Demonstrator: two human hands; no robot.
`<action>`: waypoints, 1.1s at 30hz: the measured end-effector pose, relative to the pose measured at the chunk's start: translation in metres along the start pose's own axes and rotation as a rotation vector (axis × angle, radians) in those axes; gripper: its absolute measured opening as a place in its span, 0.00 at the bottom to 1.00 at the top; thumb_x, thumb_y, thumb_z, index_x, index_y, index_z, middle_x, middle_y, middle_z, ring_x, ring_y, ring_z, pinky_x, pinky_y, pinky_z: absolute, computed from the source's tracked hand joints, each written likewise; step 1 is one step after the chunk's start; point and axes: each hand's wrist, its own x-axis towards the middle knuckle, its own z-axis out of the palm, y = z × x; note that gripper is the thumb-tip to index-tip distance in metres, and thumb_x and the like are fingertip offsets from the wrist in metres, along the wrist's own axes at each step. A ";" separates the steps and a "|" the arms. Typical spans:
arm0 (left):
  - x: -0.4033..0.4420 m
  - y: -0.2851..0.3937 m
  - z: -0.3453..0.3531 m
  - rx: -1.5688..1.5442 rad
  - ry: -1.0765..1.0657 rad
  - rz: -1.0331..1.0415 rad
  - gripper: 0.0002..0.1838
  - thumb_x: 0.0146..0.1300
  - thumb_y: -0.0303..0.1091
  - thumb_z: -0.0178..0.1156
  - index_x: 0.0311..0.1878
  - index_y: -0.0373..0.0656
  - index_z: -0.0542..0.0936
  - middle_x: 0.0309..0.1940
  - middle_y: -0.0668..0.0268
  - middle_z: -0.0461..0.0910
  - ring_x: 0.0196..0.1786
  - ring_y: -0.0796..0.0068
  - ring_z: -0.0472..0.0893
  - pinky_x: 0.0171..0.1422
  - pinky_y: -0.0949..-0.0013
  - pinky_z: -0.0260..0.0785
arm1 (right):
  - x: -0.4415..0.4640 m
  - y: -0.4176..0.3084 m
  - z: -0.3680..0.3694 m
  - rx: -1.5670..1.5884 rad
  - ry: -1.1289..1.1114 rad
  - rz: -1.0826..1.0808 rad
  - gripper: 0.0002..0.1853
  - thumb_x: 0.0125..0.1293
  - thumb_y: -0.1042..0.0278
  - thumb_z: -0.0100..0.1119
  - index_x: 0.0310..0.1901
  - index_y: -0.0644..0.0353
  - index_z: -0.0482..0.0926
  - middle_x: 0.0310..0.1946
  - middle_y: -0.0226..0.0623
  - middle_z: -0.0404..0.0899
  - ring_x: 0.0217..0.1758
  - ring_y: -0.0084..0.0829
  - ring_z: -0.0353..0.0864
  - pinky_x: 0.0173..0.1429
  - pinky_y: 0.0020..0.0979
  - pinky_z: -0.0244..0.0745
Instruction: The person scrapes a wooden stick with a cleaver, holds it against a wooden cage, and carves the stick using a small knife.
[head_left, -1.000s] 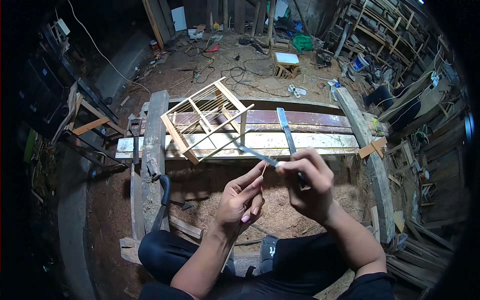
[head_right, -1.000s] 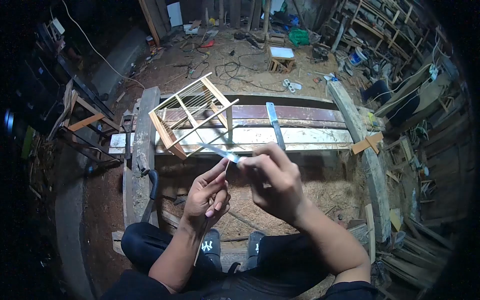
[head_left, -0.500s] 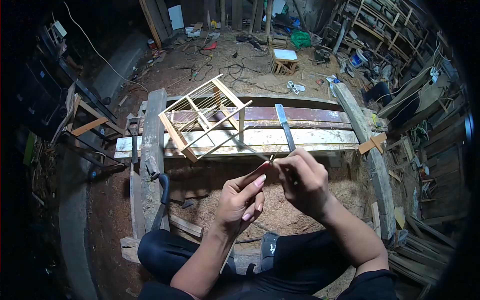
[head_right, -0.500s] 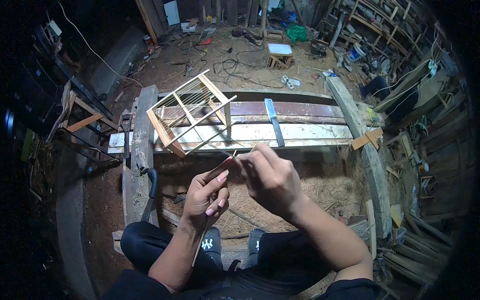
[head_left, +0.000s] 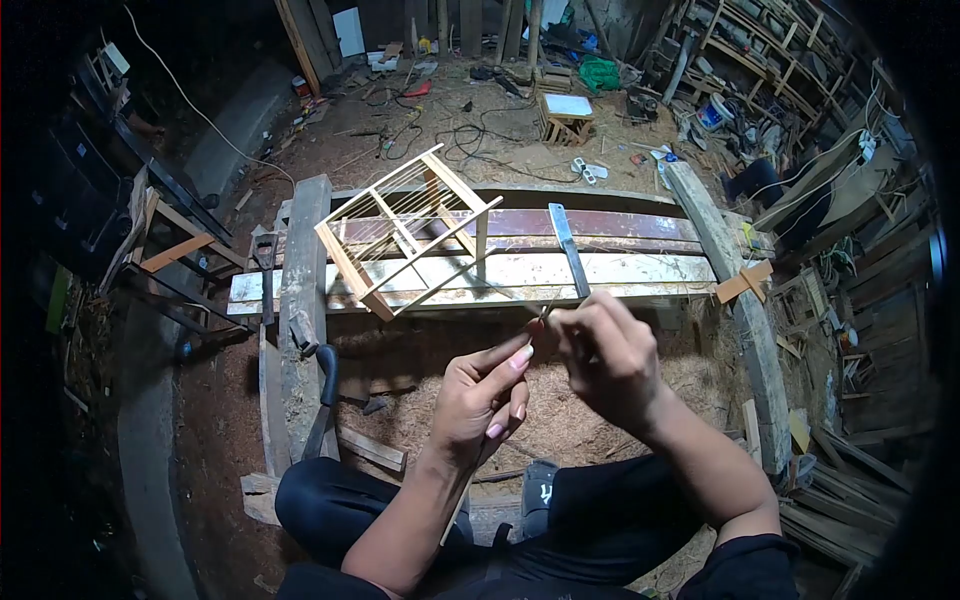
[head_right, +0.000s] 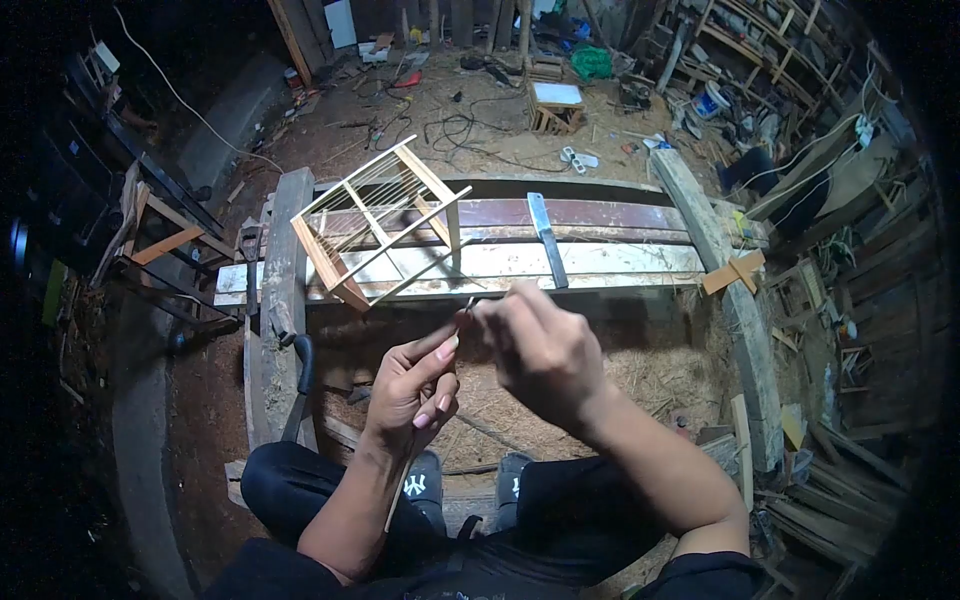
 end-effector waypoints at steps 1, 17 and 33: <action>-0.001 0.001 0.000 0.024 -0.005 -0.014 0.17 0.78 0.30 0.58 0.65 0.36 0.80 0.18 0.63 0.80 0.10 0.87 0.61 0.16 0.80 0.53 | 0.000 -0.003 0.001 0.023 -0.016 -0.036 0.05 0.65 0.79 0.65 0.41 0.65 0.80 0.31 0.44 0.78 0.26 0.44 0.85 0.28 0.38 0.81; -0.003 0.002 0.000 0.065 0.023 -0.027 0.17 0.77 0.29 0.59 0.64 0.33 0.80 0.18 0.64 0.79 0.11 0.87 0.62 0.17 0.81 0.52 | 0.000 -0.002 0.004 0.022 -0.012 -0.041 0.04 0.66 0.79 0.64 0.41 0.65 0.80 0.29 0.41 0.76 0.23 0.39 0.83 0.25 0.36 0.80; 0.003 -0.003 -0.005 0.085 0.072 -0.009 0.18 0.75 0.31 0.63 0.63 0.34 0.81 0.18 0.66 0.79 0.12 0.89 0.64 0.17 0.82 0.53 | 0.001 -0.001 0.008 0.023 -0.019 -0.032 0.05 0.65 0.80 0.65 0.40 0.65 0.79 0.27 0.41 0.75 0.22 0.41 0.82 0.24 0.39 0.78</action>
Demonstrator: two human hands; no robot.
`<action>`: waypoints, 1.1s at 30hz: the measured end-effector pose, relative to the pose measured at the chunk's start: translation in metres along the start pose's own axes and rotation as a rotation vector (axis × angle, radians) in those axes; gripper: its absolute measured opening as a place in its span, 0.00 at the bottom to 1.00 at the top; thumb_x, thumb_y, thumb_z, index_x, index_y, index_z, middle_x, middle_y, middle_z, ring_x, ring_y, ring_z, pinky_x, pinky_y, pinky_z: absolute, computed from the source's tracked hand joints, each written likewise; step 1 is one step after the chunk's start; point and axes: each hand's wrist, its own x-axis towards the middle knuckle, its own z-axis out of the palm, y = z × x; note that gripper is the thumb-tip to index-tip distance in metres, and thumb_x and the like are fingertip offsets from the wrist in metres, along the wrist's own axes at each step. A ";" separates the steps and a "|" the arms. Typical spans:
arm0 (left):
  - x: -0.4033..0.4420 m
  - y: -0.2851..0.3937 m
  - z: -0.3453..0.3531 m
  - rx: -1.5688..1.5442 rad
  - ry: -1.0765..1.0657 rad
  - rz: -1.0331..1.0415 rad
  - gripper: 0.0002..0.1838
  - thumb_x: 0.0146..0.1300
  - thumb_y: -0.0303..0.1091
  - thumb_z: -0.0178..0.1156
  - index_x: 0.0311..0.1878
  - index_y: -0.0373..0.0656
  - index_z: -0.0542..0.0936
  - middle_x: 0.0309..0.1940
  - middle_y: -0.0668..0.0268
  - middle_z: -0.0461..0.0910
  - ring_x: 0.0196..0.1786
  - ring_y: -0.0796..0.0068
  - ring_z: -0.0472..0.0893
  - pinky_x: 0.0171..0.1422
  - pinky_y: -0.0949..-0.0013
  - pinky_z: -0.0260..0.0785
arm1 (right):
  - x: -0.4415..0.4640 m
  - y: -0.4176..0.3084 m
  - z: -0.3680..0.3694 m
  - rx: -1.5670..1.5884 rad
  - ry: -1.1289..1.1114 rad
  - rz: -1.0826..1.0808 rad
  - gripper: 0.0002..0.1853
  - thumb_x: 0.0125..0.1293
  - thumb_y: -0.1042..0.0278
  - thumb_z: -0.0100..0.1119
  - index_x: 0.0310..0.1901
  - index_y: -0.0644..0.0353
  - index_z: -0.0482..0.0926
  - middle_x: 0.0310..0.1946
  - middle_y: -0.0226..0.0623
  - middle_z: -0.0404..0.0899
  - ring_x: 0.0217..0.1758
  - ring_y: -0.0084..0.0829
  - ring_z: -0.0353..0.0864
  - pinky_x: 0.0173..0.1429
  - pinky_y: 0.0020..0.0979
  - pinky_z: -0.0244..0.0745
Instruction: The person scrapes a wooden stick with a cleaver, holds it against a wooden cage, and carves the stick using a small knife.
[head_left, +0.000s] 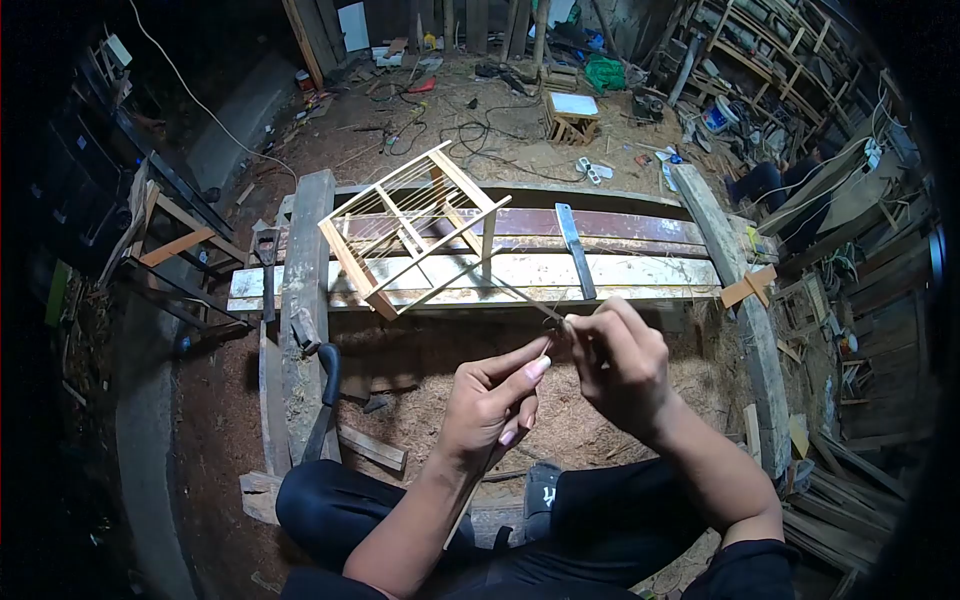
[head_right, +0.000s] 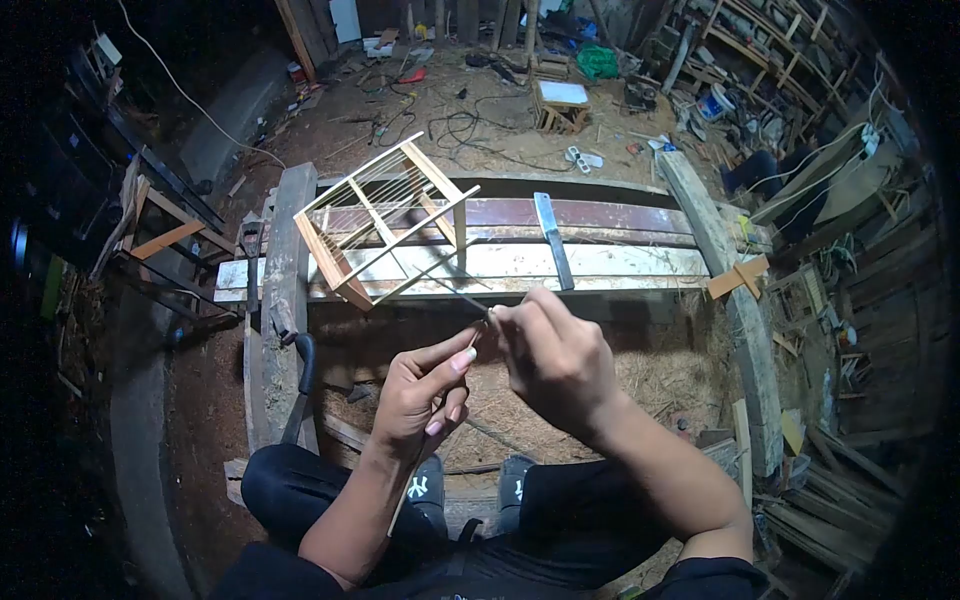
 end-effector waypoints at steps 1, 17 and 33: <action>-0.001 0.002 0.001 -0.002 0.000 0.002 0.18 0.75 0.31 0.63 0.63 0.34 0.81 0.18 0.66 0.79 0.12 0.89 0.64 0.17 0.82 0.53 | 0.001 -0.001 0.000 0.024 0.002 -0.035 0.05 0.65 0.80 0.65 0.40 0.65 0.79 0.27 0.41 0.75 0.22 0.41 0.82 0.24 0.39 0.78; 0.000 0.007 0.002 -0.050 -0.022 0.012 0.18 0.71 0.25 0.66 0.62 0.34 0.82 0.23 0.67 0.81 0.16 0.89 0.71 0.17 0.82 0.57 | 0.006 -0.005 -0.009 0.085 0.033 0.000 0.13 0.58 0.87 0.68 0.45 0.68 0.81 0.31 0.42 0.78 0.26 0.36 0.84 0.28 0.33 0.79; -0.004 0.011 0.000 -0.113 -0.103 0.018 0.18 0.72 0.24 0.64 0.64 0.35 0.81 0.26 0.69 0.81 0.19 0.89 0.76 0.17 0.83 0.59 | 0.001 0.011 -0.009 0.009 0.149 0.064 0.18 0.54 0.91 0.65 0.46 0.67 0.81 0.31 0.40 0.77 0.26 0.34 0.82 0.27 0.32 0.77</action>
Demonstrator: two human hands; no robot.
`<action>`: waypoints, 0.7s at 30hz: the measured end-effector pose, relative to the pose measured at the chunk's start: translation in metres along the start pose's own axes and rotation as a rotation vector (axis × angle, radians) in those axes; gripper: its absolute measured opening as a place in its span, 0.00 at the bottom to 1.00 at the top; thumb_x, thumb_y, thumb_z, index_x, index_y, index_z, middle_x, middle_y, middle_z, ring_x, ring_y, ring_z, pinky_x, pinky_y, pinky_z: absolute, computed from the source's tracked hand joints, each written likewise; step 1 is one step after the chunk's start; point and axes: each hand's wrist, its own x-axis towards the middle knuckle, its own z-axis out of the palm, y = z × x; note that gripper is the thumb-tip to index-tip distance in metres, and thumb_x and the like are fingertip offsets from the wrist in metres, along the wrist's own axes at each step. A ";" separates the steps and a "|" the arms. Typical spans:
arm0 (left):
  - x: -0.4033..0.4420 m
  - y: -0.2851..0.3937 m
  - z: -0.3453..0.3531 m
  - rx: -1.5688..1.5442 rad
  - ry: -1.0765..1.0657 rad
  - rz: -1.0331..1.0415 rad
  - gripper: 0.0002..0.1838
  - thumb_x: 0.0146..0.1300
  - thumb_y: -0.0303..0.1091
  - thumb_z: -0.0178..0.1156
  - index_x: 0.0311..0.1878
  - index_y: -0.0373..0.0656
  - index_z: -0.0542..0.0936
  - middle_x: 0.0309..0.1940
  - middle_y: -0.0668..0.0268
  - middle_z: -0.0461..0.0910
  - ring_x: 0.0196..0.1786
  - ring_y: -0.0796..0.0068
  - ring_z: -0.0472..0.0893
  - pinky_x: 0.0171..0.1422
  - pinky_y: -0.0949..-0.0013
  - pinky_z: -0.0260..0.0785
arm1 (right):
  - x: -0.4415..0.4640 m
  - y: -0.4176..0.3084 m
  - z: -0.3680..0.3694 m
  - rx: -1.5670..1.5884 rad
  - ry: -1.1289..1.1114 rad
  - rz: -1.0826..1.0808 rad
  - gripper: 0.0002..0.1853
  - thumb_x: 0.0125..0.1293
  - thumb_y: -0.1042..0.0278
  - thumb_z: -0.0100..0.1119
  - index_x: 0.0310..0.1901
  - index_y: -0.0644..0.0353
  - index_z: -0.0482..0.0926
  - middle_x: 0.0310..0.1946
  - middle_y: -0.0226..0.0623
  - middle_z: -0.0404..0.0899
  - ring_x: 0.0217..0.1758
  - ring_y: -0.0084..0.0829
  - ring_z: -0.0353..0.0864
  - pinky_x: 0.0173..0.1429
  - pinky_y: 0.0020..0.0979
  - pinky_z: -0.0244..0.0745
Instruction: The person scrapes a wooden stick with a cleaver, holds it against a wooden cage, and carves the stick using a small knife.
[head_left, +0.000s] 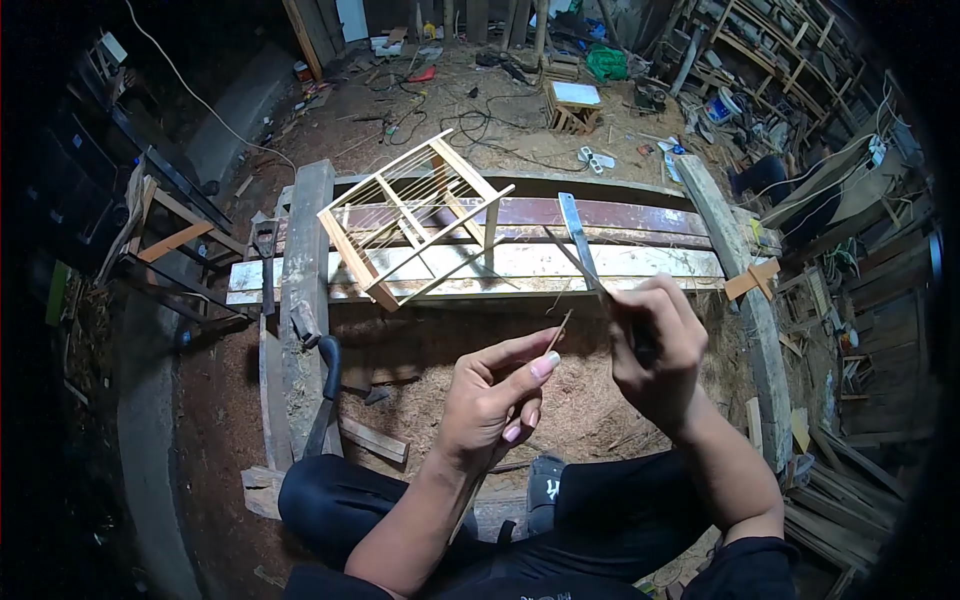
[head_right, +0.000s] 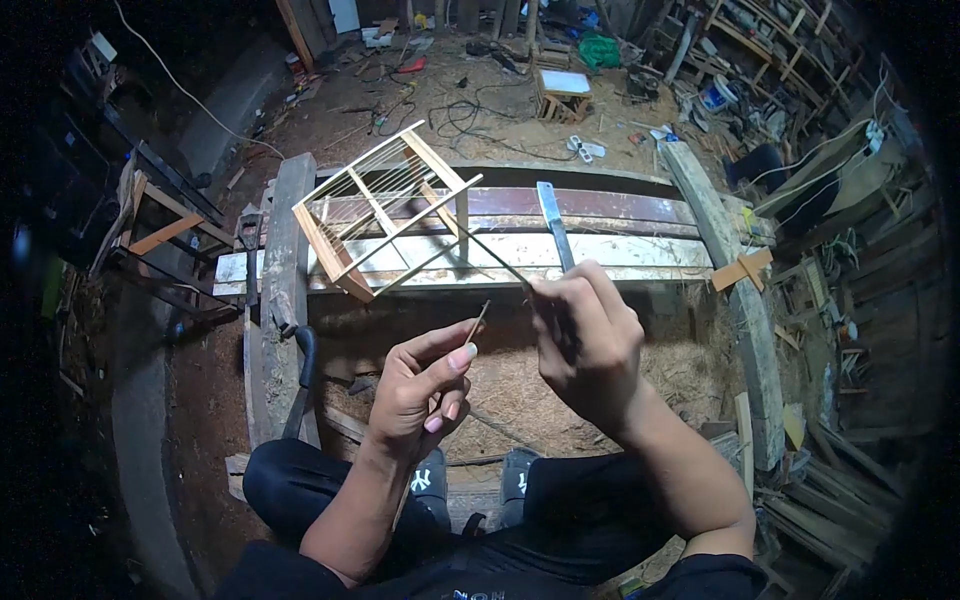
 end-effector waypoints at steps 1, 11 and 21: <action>0.000 -0.001 0.001 -0.002 0.025 -0.001 0.18 0.72 0.24 0.64 0.64 0.35 0.81 0.26 0.69 0.82 0.19 0.89 0.76 0.17 0.83 0.59 | 0.003 -0.005 -0.002 0.020 -0.030 -0.072 0.17 0.55 0.91 0.66 0.46 0.67 0.81 0.30 0.40 0.77 0.26 0.34 0.82 0.27 0.32 0.77; 0.003 -0.004 0.000 -0.022 0.037 -0.014 0.18 0.73 0.25 0.63 0.64 0.33 0.81 0.25 0.69 0.81 0.17 0.90 0.73 0.17 0.83 0.58 | -0.002 -0.012 0.003 0.017 -0.151 -0.131 0.11 0.60 0.87 0.64 0.45 0.69 0.81 0.29 0.42 0.77 0.25 0.37 0.83 0.26 0.35 0.78; -0.001 -0.003 0.000 0.068 -0.013 -0.038 0.17 0.73 0.27 0.64 0.63 0.35 0.82 0.22 0.70 0.79 0.16 0.89 0.71 0.17 0.82 0.57 | -0.007 -0.009 0.003 -0.007 -0.187 -0.097 0.13 0.58 0.86 0.62 0.46 0.68 0.81 0.30 0.42 0.76 0.25 0.40 0.83 0.27 0.38 0.79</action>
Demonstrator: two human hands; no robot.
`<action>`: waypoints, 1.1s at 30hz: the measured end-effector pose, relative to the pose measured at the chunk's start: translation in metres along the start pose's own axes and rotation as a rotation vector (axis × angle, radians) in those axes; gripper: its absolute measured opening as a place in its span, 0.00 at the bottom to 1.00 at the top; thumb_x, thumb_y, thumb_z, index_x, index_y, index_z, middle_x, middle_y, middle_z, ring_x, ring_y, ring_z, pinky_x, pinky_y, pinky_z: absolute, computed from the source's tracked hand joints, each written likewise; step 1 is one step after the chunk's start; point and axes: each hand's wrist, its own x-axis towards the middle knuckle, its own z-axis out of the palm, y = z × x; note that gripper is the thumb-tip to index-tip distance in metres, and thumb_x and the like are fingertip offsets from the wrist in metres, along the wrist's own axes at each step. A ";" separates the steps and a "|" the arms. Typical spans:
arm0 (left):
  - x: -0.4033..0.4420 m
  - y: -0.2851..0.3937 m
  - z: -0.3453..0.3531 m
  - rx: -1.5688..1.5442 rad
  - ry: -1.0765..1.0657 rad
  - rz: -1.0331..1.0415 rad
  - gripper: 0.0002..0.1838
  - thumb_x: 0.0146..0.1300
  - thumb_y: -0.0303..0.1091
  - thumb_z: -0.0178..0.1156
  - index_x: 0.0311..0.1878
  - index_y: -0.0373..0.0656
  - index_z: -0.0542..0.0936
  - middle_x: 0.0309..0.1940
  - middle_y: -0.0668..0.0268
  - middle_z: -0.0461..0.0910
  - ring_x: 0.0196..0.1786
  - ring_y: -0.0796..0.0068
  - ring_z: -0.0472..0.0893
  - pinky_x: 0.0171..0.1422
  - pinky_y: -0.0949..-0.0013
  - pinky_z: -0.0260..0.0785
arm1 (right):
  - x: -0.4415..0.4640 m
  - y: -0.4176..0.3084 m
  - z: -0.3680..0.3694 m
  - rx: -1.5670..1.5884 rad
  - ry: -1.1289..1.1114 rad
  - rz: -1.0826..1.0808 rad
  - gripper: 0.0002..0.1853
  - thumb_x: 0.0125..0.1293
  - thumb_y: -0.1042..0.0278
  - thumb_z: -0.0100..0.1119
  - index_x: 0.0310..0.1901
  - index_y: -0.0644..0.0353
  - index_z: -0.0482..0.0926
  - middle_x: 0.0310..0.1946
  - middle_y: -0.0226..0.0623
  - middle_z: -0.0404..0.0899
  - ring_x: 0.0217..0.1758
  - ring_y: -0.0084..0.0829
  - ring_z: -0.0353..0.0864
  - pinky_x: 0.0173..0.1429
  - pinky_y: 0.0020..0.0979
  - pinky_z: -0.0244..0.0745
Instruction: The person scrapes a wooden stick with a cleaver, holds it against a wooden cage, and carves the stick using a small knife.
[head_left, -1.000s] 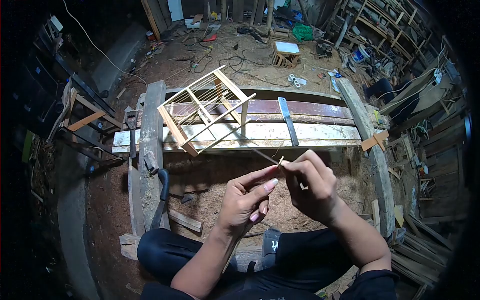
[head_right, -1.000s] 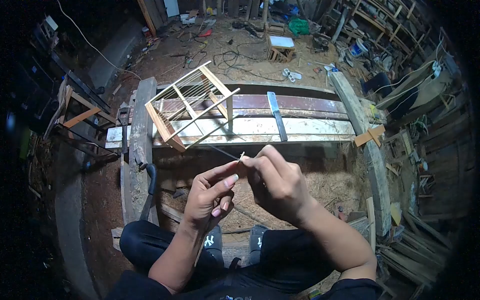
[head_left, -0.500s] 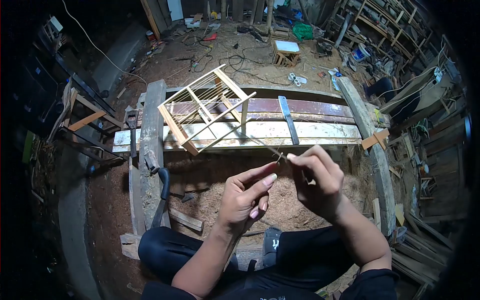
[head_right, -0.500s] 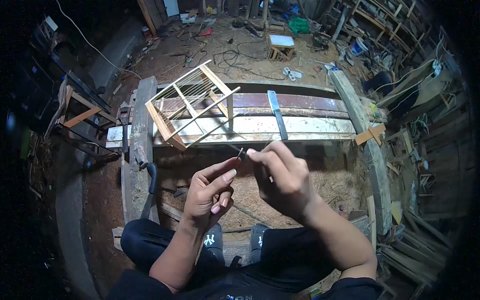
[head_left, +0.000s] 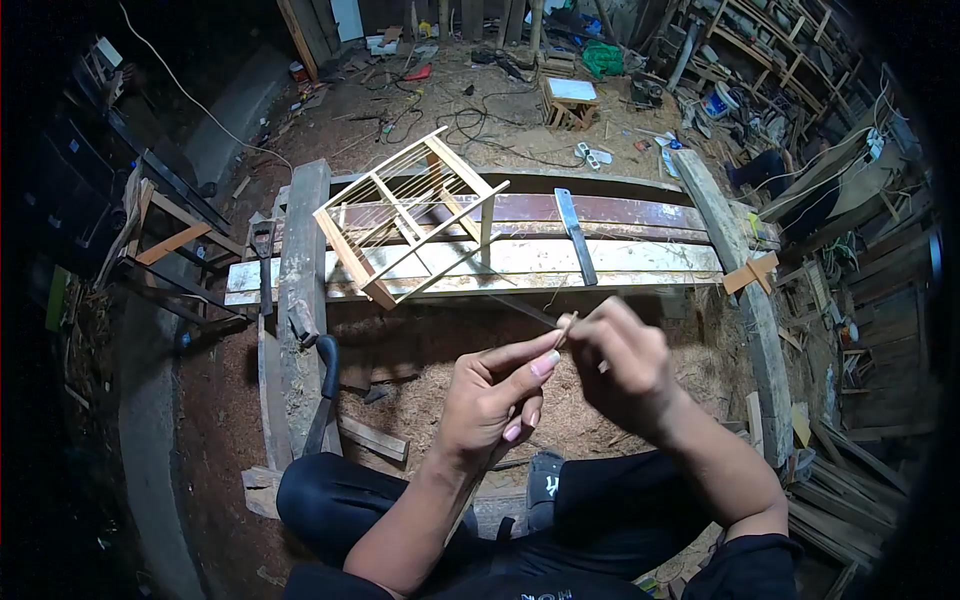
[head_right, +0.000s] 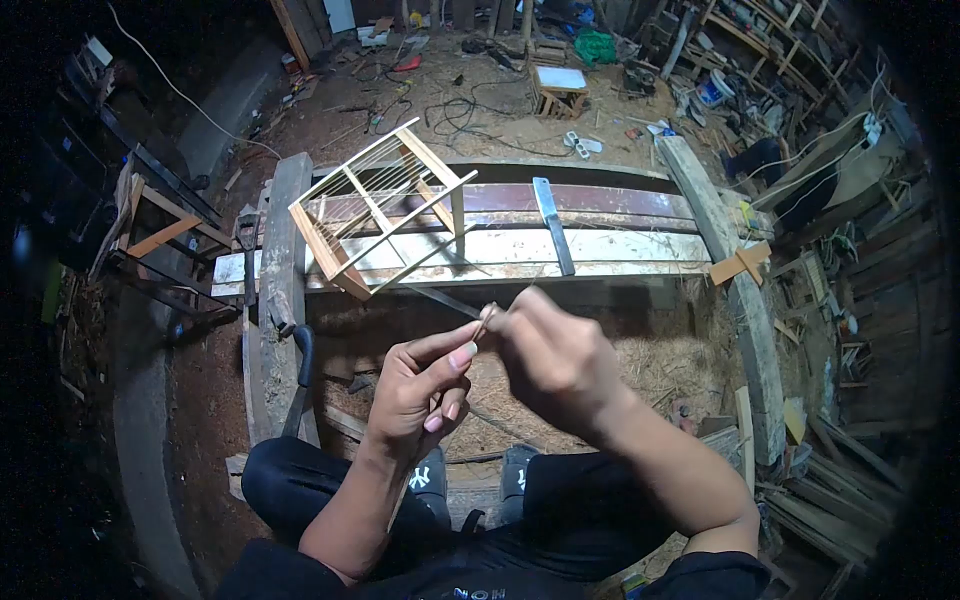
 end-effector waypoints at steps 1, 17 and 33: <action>0.000 0.001 0.002 0.001 -0.002 0.000 0.17 0.73 0.27 0.64 0.63 0.35 0.82 0.22 0.70 0.79 0.16 0.89 0.71 0.17 0.82 0.57 | -0.003 -0.001 0.005 0.025 -0.013 -0.019 0.13 0.59 0.86 0.62 0.46 0.67 0.81 0.30 0.43 0.76 0.25 0.41 0.83 0.27 0.38 0.79; -0.001 -0.001 0.004 -0.053 0.035 0.021 0.16 0.76 0.27 0.59 0.64 0.35 0.81 0.20 0.65 0.80 0.13 0.88 0.66 0.17 0.82 0.56 | -0.001 -0.003 -0.005 -0.030 0.038 0.003 0.12 0.58 0.88 0.64 0.45 0.70 0.81 0.30 0.41 0.75 0.25 0.37 0.83 0.26 0.35 0.79; -0.002 0.003 0.010 0.128 0.086 0.061 0.19 0.78 0.31 0.58 0.67 0.36 0.79 0.16 0.71 0.76 0.12 0.90 0.65 0.16 0.82 0.54 | 0.008 0.013 -0.017 0.259 0.150 0.600 0.05 0.70 0.77 0.66 0.44 0.66 0.81 0.30 0.36 0.81 0.25 0.24 0.82 0.28 0.29 0.74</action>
